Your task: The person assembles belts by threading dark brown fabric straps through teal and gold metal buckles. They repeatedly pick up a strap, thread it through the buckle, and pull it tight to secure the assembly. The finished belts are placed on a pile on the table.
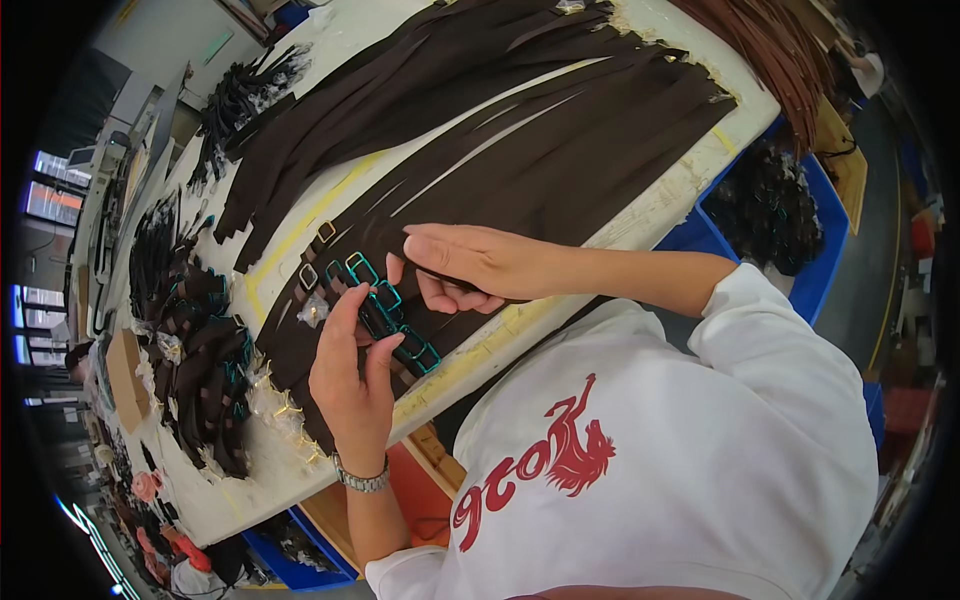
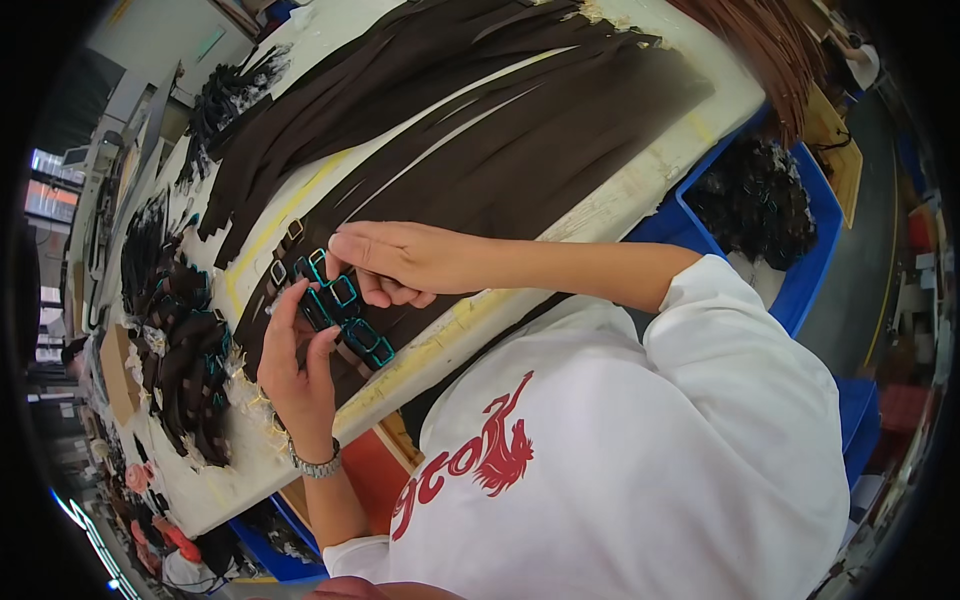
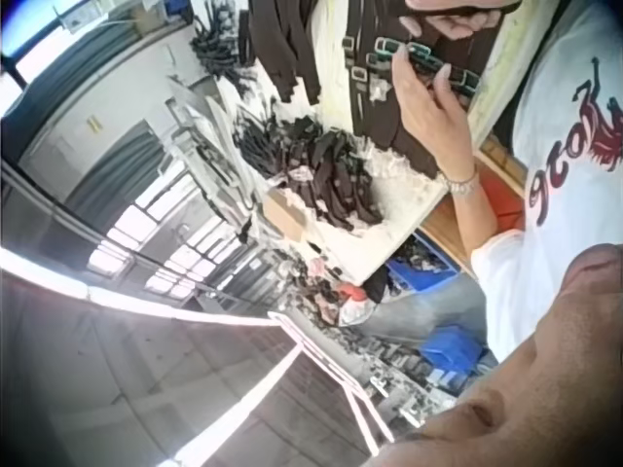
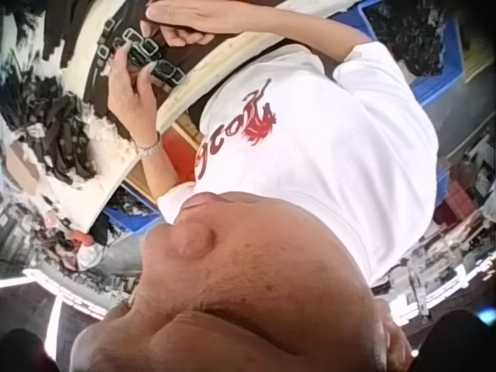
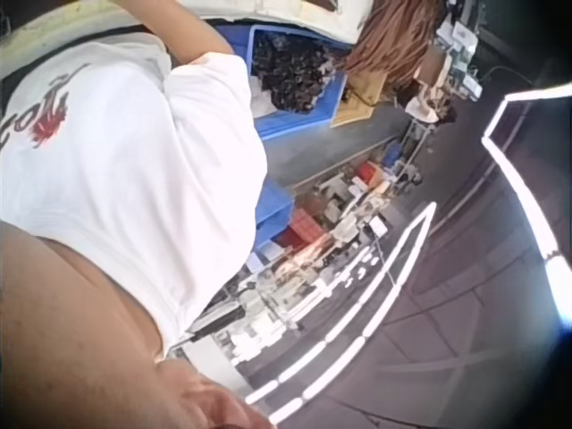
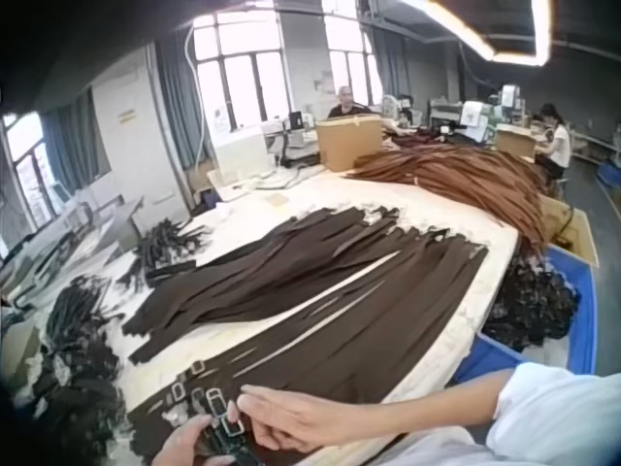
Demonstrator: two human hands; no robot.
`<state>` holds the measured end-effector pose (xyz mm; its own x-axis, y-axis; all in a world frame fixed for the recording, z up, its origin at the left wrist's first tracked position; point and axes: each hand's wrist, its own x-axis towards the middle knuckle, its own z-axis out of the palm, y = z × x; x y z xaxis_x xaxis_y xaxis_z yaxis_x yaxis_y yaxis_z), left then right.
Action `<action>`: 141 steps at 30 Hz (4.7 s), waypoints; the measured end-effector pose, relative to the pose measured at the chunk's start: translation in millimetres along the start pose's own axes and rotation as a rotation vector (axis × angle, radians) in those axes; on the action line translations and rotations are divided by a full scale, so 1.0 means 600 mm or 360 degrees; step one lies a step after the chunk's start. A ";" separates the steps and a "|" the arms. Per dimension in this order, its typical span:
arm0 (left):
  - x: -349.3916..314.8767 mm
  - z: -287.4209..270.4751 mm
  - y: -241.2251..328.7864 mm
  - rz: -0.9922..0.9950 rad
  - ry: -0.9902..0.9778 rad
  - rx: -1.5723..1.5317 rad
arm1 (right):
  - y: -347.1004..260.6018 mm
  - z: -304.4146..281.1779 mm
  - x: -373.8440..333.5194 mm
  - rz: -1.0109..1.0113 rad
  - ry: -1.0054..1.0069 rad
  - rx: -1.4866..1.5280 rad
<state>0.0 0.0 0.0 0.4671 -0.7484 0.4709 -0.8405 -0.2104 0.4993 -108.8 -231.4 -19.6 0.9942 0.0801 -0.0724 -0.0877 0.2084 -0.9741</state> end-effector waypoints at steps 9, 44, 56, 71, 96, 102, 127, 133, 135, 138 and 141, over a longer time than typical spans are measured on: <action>-0.005 -0.019 0.001 -0.0062 0.0132 -0.0264 | -0.053 0.022 -0.020 0.0240 -0.0349 0.0055; -0.050 -0.003 -0.010 -0.0621 -0.0399 -0.1205 | 0.018 0.041 0.001 0.0577 -0.0424 0.0284; -0.049 -0.014 -0.002 -0.0838 -0.0374 -0.1410 | 0.028 0.057 -0.002 0.0518 -0.0357 0.0351; -0.010 -0.037 0.018 -0.0266 -0.0061 -0.0501 | 0.006 0.064 0.028 -0.0228 -0.0336 -0.0062; 0.005 0.001 0.000 -0.0429 0.0333 -0.1377 | 0.003 0.046 0.034 -0.0983 0.0285 -0.1151; 0.094 -0.072 0.043 0.0202 0.0214 -0.1273 | -0.123 0.021 0.073 -0.2217 0.0959 -0.1692; -0.095 -0.074 0.028 -0.0880 -0.0552 -0.0895 | 0.038 0.055 0.039 0.0659 -0.1179 0.0031; -0.119 -0.071 0.021 -0.1088 -0.0395 -0.1277 | 0.062 0.059 0.028 0.0408 -0.1238 -0.0247; -0.134 -0.085 0.016 -0.1142 -0.0509 -0.1192 | 0.063 0.054 0.009 0.0437 -0.1172 -0.0233; -0.140 -0.077 0.027 -0.1231 -0.0632 -0.1104 | 0.066 0.062 -0.015 0.0463 -0.1074 -0.0134; -0.146 -0.060 0.045 -0.1390 -0.0575 -0.1131 | 0.059 0.077 -0.034 0.0574 -0.0889 -0.0101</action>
<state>-54.0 82.4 -1.5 0.6069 -0.6829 -0.4067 0.1196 -0.4274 0.8961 -135.3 -180.5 -42.5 0.7197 0.6305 -0.2907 -0.3878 0.0177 -0.9216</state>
